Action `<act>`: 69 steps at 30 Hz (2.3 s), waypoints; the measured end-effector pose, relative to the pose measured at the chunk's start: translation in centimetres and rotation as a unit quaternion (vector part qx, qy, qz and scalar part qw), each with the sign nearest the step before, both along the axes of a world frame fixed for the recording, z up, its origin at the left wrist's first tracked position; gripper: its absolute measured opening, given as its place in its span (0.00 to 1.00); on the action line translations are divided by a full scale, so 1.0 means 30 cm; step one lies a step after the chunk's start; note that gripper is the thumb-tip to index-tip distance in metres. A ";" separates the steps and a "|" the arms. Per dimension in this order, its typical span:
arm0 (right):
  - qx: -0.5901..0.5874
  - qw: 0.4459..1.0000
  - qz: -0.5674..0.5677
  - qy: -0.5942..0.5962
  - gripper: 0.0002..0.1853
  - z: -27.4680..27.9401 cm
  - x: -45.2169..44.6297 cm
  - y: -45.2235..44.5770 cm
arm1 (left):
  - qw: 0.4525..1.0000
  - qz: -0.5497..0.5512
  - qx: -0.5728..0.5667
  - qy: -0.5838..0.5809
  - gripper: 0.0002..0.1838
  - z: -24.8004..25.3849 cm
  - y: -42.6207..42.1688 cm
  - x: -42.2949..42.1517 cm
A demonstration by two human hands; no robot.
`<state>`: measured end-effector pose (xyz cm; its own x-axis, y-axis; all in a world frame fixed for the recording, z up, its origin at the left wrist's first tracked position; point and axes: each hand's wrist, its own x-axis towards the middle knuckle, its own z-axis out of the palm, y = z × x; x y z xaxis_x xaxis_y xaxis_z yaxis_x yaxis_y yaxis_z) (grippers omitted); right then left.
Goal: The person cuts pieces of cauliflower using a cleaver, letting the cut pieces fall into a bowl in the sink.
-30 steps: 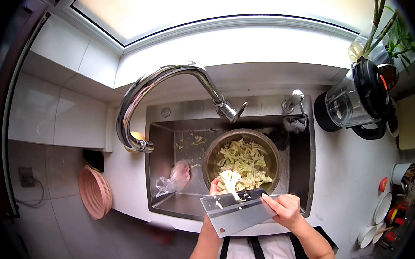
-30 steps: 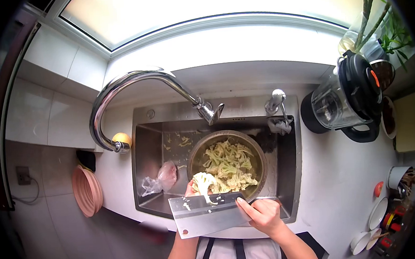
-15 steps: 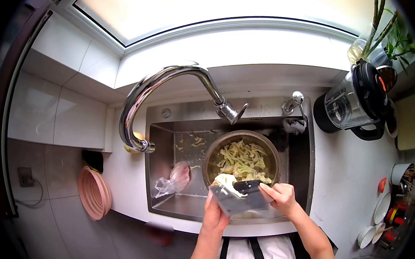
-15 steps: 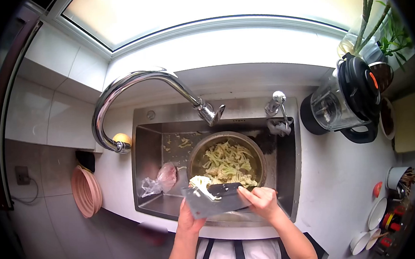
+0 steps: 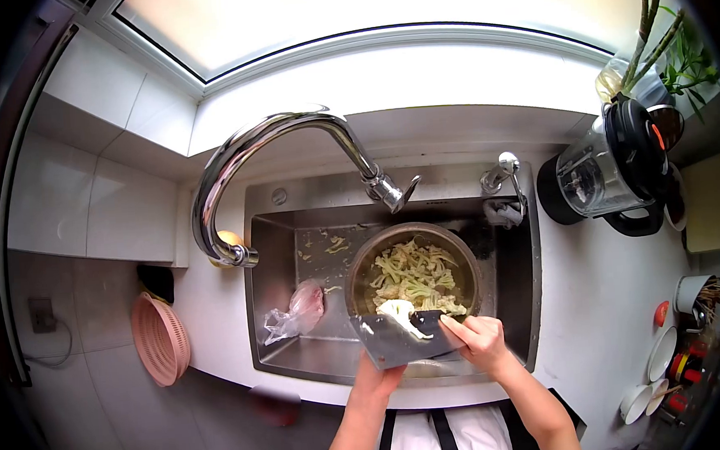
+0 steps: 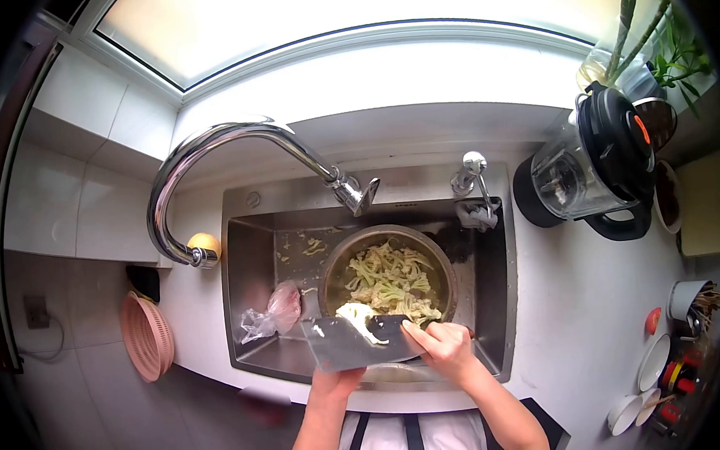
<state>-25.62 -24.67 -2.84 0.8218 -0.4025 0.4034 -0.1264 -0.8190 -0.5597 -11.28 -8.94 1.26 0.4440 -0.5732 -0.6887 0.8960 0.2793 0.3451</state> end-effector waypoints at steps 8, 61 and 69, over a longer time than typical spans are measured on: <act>0.148 0.981 -0.108 0.063 0.14 -0.179 -0.087 -0.027 | 0.992 -0.034 -0.034 -0.117 0.24 0.055 -0.005 0.069; 0.103 0.987 -0.106 0.058 0.11 -0.163 -0.132 -0.032 | 0.974 -0.064 -0.016 -0.215 0.33 0.086 0.018 0.079; 0.241 0.961 -0.129 0.037 0.14 -0.085 -0.130 -0.005 | 0.975 -0.043 -0.114 -0.184 0.30 0.142 -0.010 0.111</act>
